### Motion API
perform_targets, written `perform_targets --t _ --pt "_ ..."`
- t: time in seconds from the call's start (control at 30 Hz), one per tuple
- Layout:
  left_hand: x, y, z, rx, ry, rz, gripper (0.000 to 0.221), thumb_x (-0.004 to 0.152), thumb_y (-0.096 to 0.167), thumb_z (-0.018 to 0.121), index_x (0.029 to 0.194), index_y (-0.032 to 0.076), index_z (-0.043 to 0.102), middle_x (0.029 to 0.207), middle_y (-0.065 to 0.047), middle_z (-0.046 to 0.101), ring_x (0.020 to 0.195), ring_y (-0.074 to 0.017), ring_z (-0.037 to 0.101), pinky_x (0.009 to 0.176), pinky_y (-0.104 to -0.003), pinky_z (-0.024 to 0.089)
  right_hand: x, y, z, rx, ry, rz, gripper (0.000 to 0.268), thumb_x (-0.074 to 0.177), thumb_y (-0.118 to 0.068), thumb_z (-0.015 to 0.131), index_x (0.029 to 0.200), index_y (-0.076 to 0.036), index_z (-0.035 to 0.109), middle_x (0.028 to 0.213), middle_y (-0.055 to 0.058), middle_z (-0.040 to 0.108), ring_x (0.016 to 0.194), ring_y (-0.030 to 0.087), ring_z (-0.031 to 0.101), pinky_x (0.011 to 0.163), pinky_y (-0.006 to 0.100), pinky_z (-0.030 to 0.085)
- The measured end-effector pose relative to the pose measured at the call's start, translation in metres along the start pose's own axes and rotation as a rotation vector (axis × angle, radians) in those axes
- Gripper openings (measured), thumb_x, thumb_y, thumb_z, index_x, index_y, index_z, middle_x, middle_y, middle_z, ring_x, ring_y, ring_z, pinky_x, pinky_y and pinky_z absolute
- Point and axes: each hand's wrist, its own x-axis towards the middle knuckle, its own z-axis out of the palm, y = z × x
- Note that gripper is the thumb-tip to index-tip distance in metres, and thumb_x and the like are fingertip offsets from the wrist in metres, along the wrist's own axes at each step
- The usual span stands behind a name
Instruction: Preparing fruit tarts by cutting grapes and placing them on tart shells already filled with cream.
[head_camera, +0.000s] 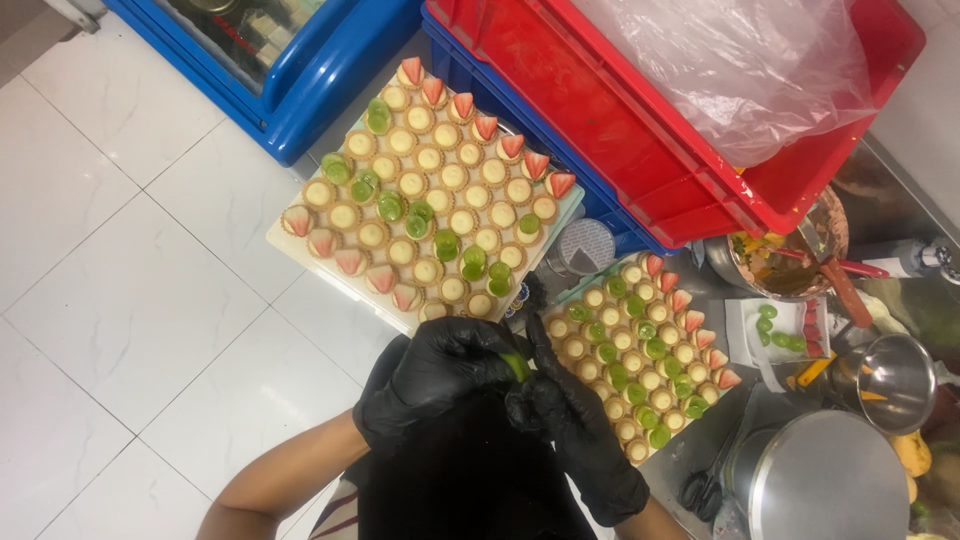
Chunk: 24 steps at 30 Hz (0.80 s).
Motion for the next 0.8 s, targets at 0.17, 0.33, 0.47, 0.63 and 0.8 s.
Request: perform_targets --t 0.17,0.33,0.47,0.63,0.8 --pt "-0.001 0.014 0.001 -0.026 0.008 0.057 0.023 0.086 -0.008 0.072 0.109 -0.005 0.074 0.105 -0.012 0.077 0.091 -0.0163 0.074 0.082 -0.030 0.062 0.002 0.017 -0.007 -0.102 -0.050 -0.164 0.068 0.109 -0.024 0.049 0.166 -0.007 0.016 0.082 0.003 0.059 0.074 0.013 0.053 0.070 0.028 0.046" --pt "-0.003 -0.008 -0.005 -0.042 -0.009 0.027 0.022 0.090 -0.012 0.073 0.112 -0.009 0.072 0.109 -0.015 0.075 0.098 -0.0193 0.071 0.085 -0.030 0.061 0.001 0.019 -0.014 -0.145 0.026 0.038 0.060 0.107 -0.021 0.046 0.164 -0.005 0.031 0.082 0.002 0.059 0.075 0.012 0.053 0.070 0.028 0.047" --pt "-0.002 0.039 0.014 -0.134 0.011 0.011 0.034 0.089 -0.012 0.072 0.122 -0.005 0.067 0.109 -0.015 0.074 0.098 -0.0203 0.071 0.084 -0.033 0.061 0.001 0.024 -0.015 -0.197 -0.008 -0.072 0.063 0.107 -0.018 0.048 0.165 -0.009 0.024 0.084 0.003 0.063 0.076 0.012 0.055 0.073 0.028 0.049" --pt "-0.001 0.037 0.011 -0.253 -0.060 -0.049 0.053 0.091 -0.011 0.067 0.143 -0.004 0.060 0.115 -0.018 0.073 0.105 -0.0203 0.070 0.092 -0.032 0.058 -0.002 0.079 -0.055 -0.166 0.046 0.031 0.056 0.104 -0.014 0.052 0.158 -0.008 0.038 0.096 0.006 0.073 0.079 0.012 0.062 0.070 0.027 0.052" --pt "0.016 0.016 -0.006 -0.217 0.076 0.078 0.055 0.087 -0.012 0.068 0.140 -0.001 0.060 0.120 -0.015 0.073 0.110 -0.0199 0.070 0.098 -0.032 0.056 -0.007 0.011 -0.050 -0.600 -0.061 0.247 0.053 0.100 -0.019 0.061 0.152 -0.015 0.052 0.080 0.002 0.067 0.069 0.006 0.054 0.063 0.024 0.046"
